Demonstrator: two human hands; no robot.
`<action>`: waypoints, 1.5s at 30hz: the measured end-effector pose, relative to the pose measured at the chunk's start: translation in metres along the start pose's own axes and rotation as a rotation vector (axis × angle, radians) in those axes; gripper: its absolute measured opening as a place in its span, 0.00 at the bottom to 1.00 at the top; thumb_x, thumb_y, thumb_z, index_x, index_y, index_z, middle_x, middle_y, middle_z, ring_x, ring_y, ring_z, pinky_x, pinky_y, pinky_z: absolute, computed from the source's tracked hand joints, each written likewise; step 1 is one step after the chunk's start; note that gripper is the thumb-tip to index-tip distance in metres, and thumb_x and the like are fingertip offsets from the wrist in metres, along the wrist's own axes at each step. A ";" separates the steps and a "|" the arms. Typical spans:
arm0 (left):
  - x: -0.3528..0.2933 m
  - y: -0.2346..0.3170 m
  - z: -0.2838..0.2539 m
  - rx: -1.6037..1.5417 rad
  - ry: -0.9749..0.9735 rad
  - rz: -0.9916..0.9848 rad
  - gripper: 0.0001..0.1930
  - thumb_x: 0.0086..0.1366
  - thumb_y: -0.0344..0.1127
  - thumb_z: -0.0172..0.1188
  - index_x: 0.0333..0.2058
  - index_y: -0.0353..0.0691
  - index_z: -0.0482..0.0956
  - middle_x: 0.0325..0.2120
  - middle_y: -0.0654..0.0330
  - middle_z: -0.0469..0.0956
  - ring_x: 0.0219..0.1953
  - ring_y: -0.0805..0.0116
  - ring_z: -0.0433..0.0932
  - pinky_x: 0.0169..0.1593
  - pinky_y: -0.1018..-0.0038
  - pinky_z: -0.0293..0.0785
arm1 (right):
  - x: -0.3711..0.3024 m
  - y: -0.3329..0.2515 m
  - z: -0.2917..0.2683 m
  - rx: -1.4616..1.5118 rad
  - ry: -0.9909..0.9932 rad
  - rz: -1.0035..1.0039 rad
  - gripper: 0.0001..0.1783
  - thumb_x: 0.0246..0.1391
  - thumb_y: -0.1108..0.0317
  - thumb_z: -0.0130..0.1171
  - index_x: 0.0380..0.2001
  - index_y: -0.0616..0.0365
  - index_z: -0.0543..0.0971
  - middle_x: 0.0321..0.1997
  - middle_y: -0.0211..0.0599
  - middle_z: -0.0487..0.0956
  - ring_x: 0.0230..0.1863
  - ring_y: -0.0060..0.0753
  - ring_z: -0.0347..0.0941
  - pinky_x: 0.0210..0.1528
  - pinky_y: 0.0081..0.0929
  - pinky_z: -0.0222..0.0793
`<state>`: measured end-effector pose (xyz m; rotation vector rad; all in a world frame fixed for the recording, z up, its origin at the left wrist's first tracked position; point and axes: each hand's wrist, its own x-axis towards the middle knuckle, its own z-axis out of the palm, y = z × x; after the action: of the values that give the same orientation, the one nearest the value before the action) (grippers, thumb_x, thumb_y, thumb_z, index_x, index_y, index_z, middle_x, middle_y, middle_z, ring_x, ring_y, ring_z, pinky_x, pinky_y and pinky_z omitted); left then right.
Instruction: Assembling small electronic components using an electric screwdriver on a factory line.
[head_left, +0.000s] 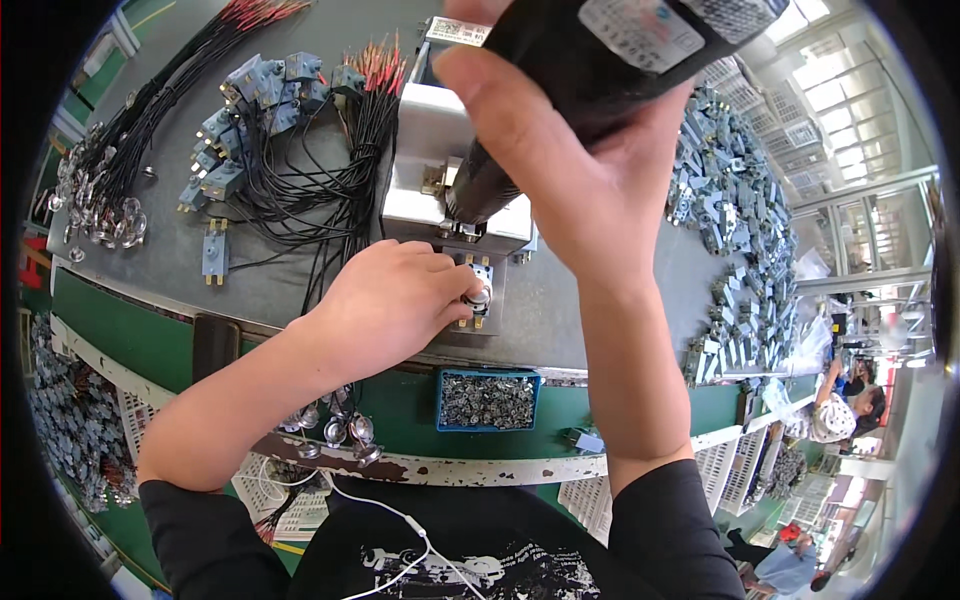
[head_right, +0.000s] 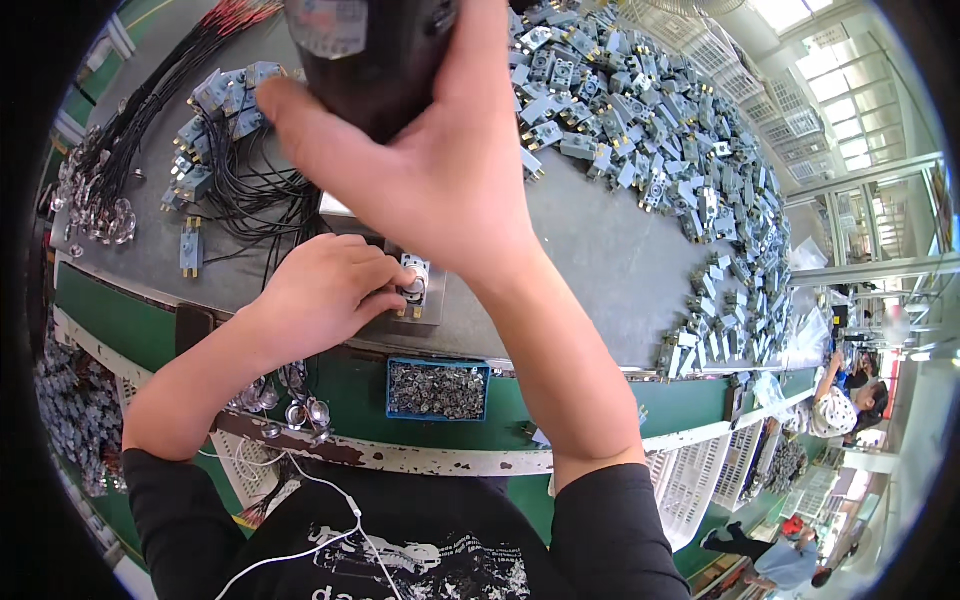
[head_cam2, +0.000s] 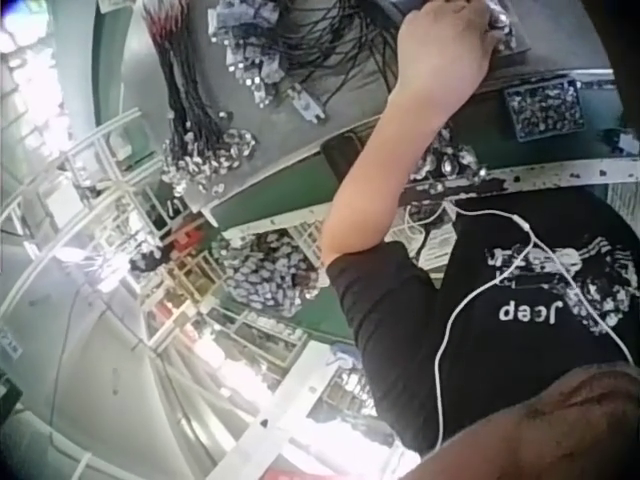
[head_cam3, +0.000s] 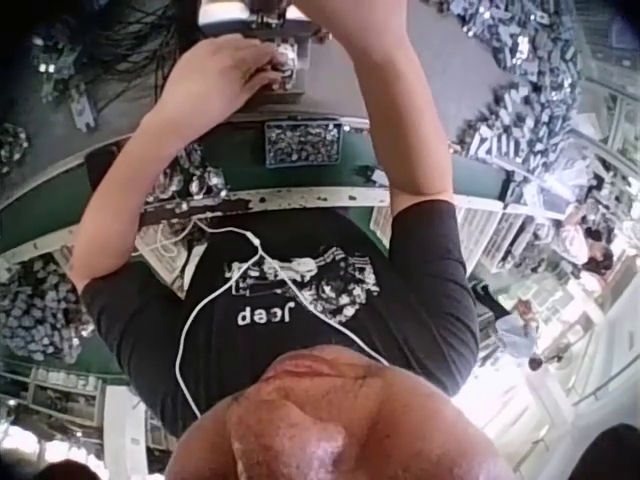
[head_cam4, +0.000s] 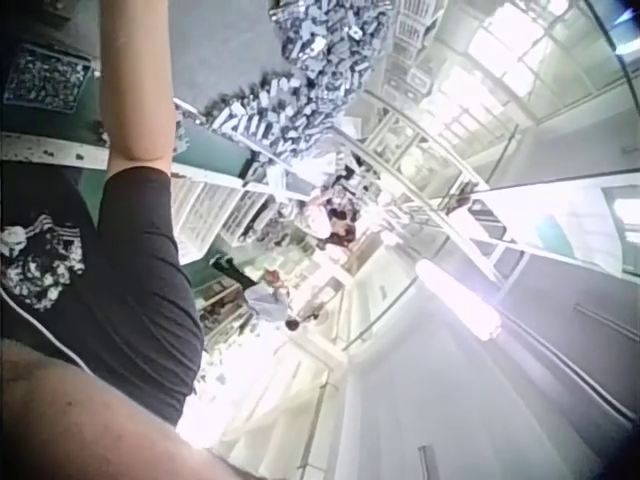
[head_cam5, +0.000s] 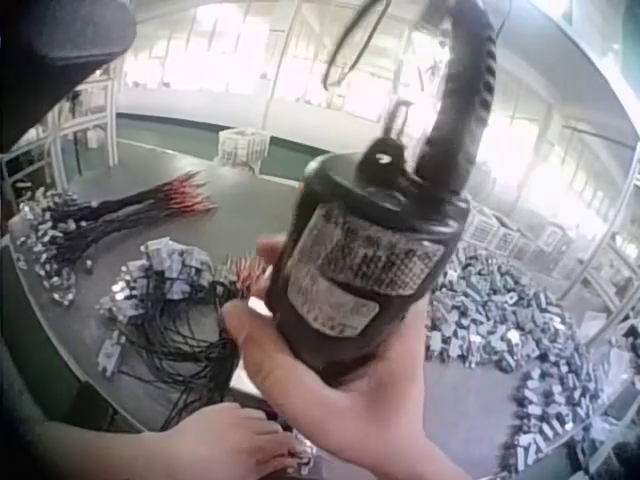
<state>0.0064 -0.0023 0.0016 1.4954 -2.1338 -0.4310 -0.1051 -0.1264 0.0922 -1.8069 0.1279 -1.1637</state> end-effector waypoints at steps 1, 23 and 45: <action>0.000 0.001 0.000 0.020 -0.026 -0.008 0.10 0.62 0.39 0.70 0.40 0.45 0.83 0.31 0.63 0.82 0.38 0.59 0.81 0.43 0.62 0.76 | 0.000 0.002 0.007 0.002 0.000 0.002 0.39 0.54 0.83 0.70 0.65 0.63 0.62 0.46 0.38 0.81 0.47 0.26 0.80 0.44 0.25 0.79; 0.000 -0.004 0.004 -0.112 0.064 -0.005 0.09 0.61 0.39 0.70 0.38 0.46 0.82 0.27 0.61 0.81 0.35 0.57 0.82 0.40 0.61 0.78 | -0.038 0.002 -0.045 -0.148 0.037 -0.102 0.20 0.64 0.74 0.63 0.56 0.71 0.74 0.44 0.48 0.83 0.31 0.31 0.82 0.34 0.28 0.80; -0.004 -0.005 0.012 -0.063 0.116 0.035 0.10 0.62 0.37 0.69 0.40 0.43 0.81 0.47 0.59 0.81 0.41 0.53 0.83 0.42 0.61 0.81 | -0.039 0.009 -0.022 -0.029 0.016 -0.042 0.21 0.56 0.81 0.67 0.50 0.67 0.71 0.41 0.43 0.83 0.30 0.25 0.79 0.30 0.23 0.77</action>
<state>0.0046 -0.0011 -0.0123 1.4112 -2.0346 -0.3865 -0.1394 -0.1244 0.0622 -1.8338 0.1172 -1.2116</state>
